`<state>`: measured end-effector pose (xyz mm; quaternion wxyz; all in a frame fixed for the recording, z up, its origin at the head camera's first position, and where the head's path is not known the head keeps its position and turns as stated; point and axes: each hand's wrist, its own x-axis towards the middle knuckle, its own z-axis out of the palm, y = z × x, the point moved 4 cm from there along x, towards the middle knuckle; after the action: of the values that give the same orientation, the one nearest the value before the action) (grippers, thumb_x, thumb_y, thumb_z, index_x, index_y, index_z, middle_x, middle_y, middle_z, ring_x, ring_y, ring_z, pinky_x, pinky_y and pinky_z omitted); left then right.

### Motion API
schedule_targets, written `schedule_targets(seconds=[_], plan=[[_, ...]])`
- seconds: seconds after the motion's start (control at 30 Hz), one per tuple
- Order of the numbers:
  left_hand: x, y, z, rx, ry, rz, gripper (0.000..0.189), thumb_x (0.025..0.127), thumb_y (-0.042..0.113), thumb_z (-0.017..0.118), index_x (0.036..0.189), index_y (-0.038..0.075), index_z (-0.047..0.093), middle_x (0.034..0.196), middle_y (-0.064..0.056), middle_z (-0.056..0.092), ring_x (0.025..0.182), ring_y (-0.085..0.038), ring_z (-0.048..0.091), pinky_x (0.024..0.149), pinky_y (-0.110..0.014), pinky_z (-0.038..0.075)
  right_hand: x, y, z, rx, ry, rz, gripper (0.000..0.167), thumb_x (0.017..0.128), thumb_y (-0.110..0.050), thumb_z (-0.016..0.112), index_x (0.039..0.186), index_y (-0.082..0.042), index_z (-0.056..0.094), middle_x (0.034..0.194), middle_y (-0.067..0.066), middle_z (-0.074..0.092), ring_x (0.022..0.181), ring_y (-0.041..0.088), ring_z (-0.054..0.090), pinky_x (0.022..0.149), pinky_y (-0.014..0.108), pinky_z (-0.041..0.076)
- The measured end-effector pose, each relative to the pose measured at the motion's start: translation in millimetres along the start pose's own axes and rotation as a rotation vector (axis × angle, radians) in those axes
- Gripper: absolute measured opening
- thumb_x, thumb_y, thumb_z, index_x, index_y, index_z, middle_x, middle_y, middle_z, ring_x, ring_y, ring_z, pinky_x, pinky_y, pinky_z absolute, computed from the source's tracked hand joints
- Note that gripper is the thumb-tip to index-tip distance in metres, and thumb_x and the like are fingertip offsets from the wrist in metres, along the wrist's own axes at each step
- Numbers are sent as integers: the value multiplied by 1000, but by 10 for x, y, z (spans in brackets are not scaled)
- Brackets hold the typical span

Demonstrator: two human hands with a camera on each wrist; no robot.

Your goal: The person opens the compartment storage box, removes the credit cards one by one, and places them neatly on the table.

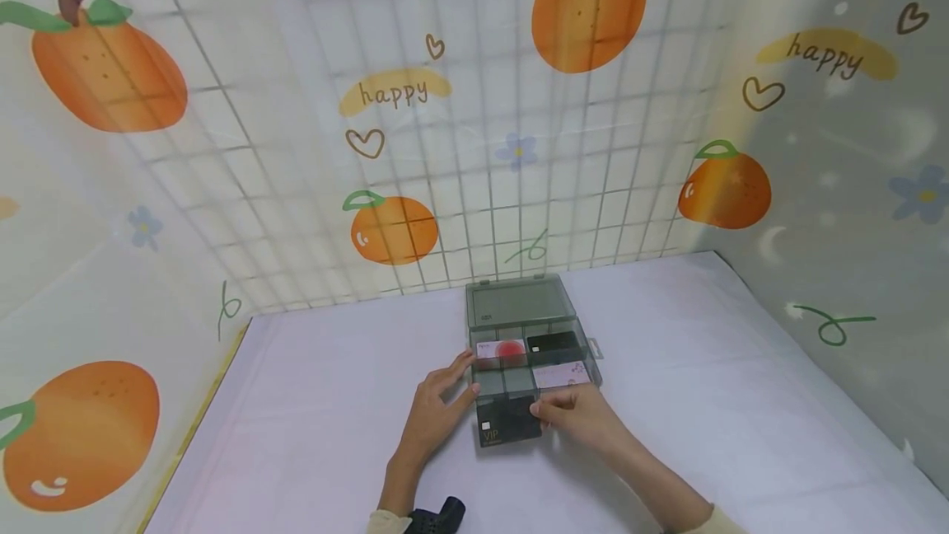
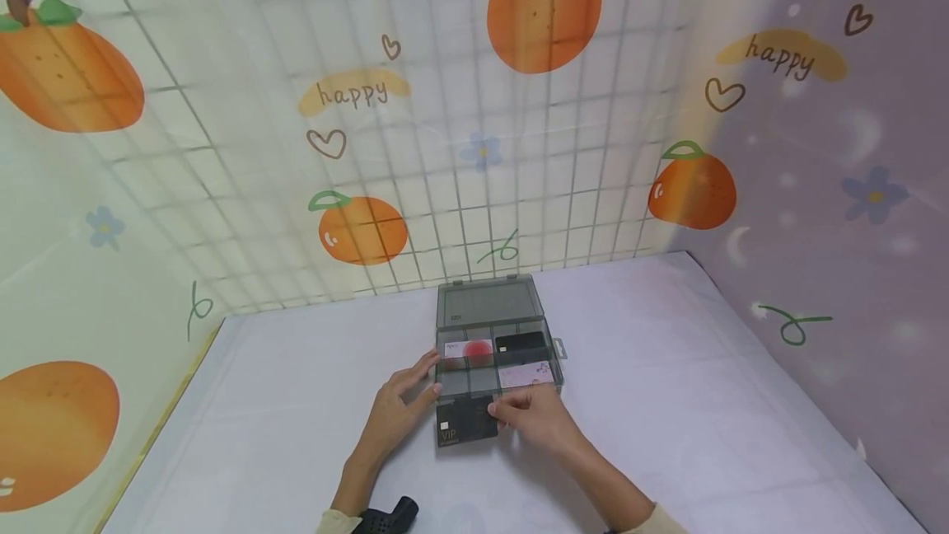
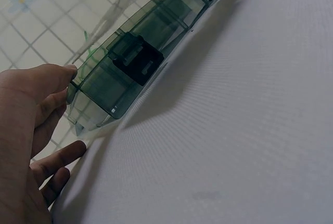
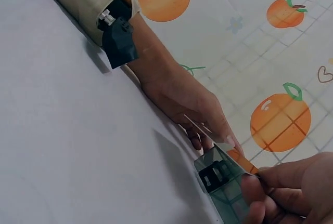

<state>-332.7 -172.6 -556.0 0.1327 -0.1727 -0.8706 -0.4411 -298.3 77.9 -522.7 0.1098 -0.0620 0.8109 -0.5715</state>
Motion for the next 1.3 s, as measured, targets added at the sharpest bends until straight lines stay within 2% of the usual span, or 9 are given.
schedule_targets(seconds=[0.27,0.6,0.77,0.9,1.13,1.3], plan=[[3,-20,5,7,-2,3,52,96,44,65,143,22,58,148,16,49,128,-26,52,108,-59,32,-6,58,38,20,-31,-15,21,90,-27,75,92,-7,79,74,4,71,79,17,55,63,27,41],[-4,-38,15,11,-14,-19,52,96,47,64,143,24,58,149,20,47,129,-23,51,109,-58,31,-27,107,98,-35,-39,-27,21,91,-29,75,92,-9,80,73,0,69,69,15,51,55,25,38],[2,-30,7,5,-17,-15,53,96,46,64,143,24,58,149,19,47,129,-24,50,109,-58,32,-21,77,99,-111,-41,-73,18,91,-28,74,83,-12,79,69,-2,68,62,11,47,51,23,35],[15,-15,-10,4,-18,-8,52,97,45,64,143,23,58,149,17,48,129,-25,51,108,-58,32,-19,44,105,-188,-46,-102,23,92,-26,74,73,-14,76,62,-3,64,56,9,43,47,22,31],[20,-13,-12,13,-23,2,52,97,44,63,144,21,57,150,15,47,129,-27,51,109,-59,32,-8,41,134,-282,-47,-121,23,90,-17,75,67,-14,73,54,-6,60,51,8,44,45,22,31],[15,-3,-5,-1,-17,9,52,97,43,64,144,20,57,149,13,48,129,-27,51,108,-59,32,5,50,127,-353,-29,-128,24,87,-18,77,64,-16,71,52,-9,60,51,8,47,46,22,34]])
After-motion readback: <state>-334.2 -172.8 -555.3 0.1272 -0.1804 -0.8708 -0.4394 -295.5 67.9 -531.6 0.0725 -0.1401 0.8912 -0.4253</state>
